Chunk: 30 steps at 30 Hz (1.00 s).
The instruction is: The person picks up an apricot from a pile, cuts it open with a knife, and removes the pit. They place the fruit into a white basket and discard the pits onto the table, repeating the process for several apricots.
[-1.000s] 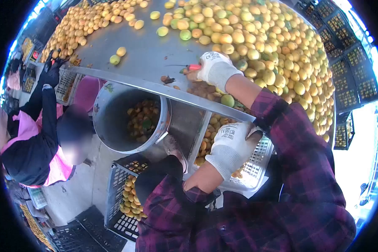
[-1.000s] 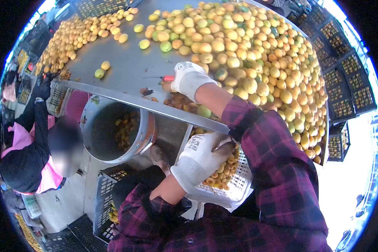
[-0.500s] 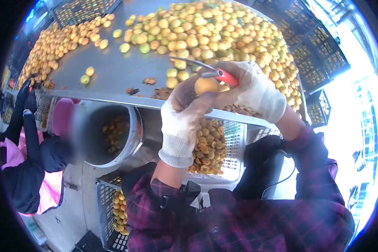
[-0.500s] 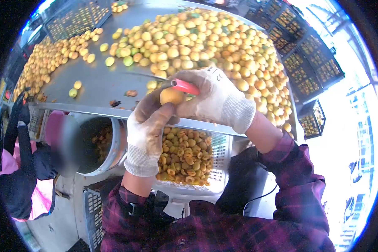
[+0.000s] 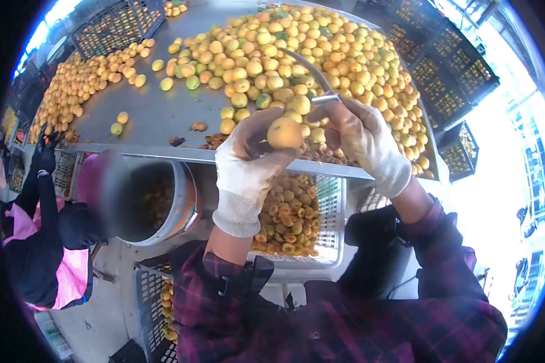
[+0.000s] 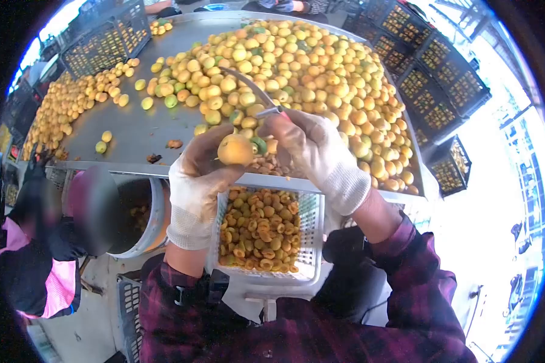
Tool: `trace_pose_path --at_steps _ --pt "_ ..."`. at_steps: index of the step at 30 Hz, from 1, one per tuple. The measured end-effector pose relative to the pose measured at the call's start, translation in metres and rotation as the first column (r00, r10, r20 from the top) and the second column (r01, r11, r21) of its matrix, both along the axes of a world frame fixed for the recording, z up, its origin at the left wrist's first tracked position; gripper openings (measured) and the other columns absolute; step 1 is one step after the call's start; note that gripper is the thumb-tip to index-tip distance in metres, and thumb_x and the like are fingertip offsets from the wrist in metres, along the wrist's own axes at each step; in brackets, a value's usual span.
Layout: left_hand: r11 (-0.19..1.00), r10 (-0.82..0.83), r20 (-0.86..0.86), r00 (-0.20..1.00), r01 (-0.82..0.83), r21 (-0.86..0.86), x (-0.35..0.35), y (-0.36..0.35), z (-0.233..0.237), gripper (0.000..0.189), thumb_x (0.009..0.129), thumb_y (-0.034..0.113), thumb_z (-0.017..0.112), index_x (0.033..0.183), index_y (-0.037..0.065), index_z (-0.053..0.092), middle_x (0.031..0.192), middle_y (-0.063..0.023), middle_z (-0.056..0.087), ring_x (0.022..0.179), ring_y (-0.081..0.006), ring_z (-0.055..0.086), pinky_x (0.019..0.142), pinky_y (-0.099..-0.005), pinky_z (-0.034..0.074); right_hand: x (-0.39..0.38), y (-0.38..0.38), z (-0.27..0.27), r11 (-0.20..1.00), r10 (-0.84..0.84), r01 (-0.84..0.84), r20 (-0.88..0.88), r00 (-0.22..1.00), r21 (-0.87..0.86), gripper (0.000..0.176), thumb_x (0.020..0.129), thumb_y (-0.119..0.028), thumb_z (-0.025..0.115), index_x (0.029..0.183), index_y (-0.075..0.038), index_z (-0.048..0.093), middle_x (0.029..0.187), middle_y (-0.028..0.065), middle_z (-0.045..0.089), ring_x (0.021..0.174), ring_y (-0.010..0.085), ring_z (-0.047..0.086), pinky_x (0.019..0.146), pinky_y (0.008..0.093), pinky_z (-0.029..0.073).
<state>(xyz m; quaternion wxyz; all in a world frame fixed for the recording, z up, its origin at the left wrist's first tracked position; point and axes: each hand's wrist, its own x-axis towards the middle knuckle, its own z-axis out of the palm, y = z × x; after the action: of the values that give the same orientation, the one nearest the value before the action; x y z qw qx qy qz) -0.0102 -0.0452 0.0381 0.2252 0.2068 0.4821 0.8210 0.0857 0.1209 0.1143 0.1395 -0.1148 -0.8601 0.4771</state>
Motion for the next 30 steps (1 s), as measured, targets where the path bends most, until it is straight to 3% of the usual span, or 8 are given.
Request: trace_pose_path --at_steps 4,7,10,18,20,23,26,30 --pt "0.988 0.112 -0.124 0.986 -0.123 -0.089 -0.016 -0.006 -0.007 0.057 0.070 -0.010 0.077 0.125 0.001 0.062 0.116 -0.0088 0.067 0.104 -0.0158 0.066 0.090 -0.0296 0.055 -0.010 0.001 -0.021 0.981 0.098 -0.096 0.006 0.995 -0.166 0.049 0.104 -0.045 0.049 0.098 -0.001 0.070 0.060 -0.0014 0.054 0.060 0.0071 0.051 0.057 0.0261 0.042" --pt "0.967 0.129 -0.110 0.985 -0.150 -0.206 -0.024 -0.007 -0.006 0.056 0.071 -0.008 0.077 0.123 0.001 0.062 0.114 -0.0078 0.067 0.106 -0.0159 0.066 0.093 -0.0307 0.054 -0.013 0.008 -0.036 0.975 0.213 -0.215 0.034 0.976 0.052 0.044 0.104 -0.039 0.050 0.102 0.001 0.068 0.063 0.0081 0.056 0.059 0.0177 0.057 0.059 0.0324 0.046" --pt "0.968 0.112 -0.092 0.989 -0.130 -0.216 -0.028 -0.006 -0.005 0.059 0.070 -0.008 0.076 0.126 -0.002 0.061 0.116 -0.0092 0.067 0.108 -0.0168 0.065 0.096 -0.0313 0.053 -0.011 0.015 -0.052 0.966 0.249 -0.250 0.023 0.968 0.071 0.041 0.103 -0.037 0.053 0.107 0.001 0.067 0.068 0.0136 0.058 0.061 0.0258 0.061 0.060 0.0358 0.047" --pt "0.968 0.047 -0.064 0.997 -0.061 -0.242 -0.035 -0.002 -0.010 0.062 0.067 -0.014 0.070 0.128 -0.005 0.059 0.123 -0.0127 0.064 0.110 -0.0181 0.064 0.097 -0.0320 0.052 -0.008 0.034 -0.064 0.968 0.228 -0.237 0.106 0.968 0.078 0.038 0.099 -0.035 0.061 0.114 -0.001 0.065 0.082 0.0181 0.066 0.076 0.0333 0.068 0.065 0.0382 0.051" --pt "0.967 0.039 -0.061 0.997 -0.054 -0.251 -0.032 -0.004 -0.014 0.062 0.067 -0.014 0.070 0.128 -0.005 0.059 0.125 -0.0133 0.063 0.112 -0.0189 0.063 0.099 -0.0324 0.050 -0.006 0.036 -0.068 0.952 0.241 -0.254 0.093 0.966 0.170 0.038 0.098 -0.033 0.062 0.116 0.000 0.064 0.082 0.0187 0.067 0.077 0.0363 0.067 0.066 0.0400 0.051" --pt "0.972 -0.008 -0.088 0.996 -0.013 -0.235 -0.035 -0.010 -0.017 0.065 0.064 -0.012 0.071 0.128 -0.003 0.060 0.128 -0.0116 0.063 0.121 -0.0206 0.058 0.106 -0.0335 0.043 -0.004 0.033 -0.054 0.922 0.241 -0.243 0.045 0.969 0.300 0.039 0.097 -0.031 0.064 0.118 0.001 0.064 0.085 0.0202 0.067 0.079 0.0387 0.066 0.069 0.0414 0.051" --pt "0.959 0.004 -0.173 0.985 -0.053 -0.280 -0.035 -0.012 -0.019 0.063 0.065 -0.009 0.072 0.126 -0.003 0.061 0.125 -0.0121 0.063 0.118 -0.0199 0.059 0.103 -0.0323 0.045 -0.004 0.033 -0.056 0.928 0.255 -0.271 0.091 0.962 0.256 0.040 0.097 -0.032 0.064 0.121 0.000 0.063 0.091 0.0223 0.066 0.085 0.0380 0.066 0.070 0.0416 0.051" --pt "0.959 0.008 -0.147 0.989 -0.049 -0.279 -0.033 -0.015 -0.017 0.060 0.066 -0.008 0.074 0.124 -0.002 0.064 0.121 -0.0116 0.064 0.114 -0.0194 0.061 0.101 -0.0307 0.046 -0.003 0.029 -0.056 0.935 0.265 -0.306 0.219 0.939 0.178 0.038 0.099 -0.035 0.061 0.119 -0.003 0.065 0.078 0.0186 0.066 0.071 0.0342 0.066 0.063 0.0402 0.050"
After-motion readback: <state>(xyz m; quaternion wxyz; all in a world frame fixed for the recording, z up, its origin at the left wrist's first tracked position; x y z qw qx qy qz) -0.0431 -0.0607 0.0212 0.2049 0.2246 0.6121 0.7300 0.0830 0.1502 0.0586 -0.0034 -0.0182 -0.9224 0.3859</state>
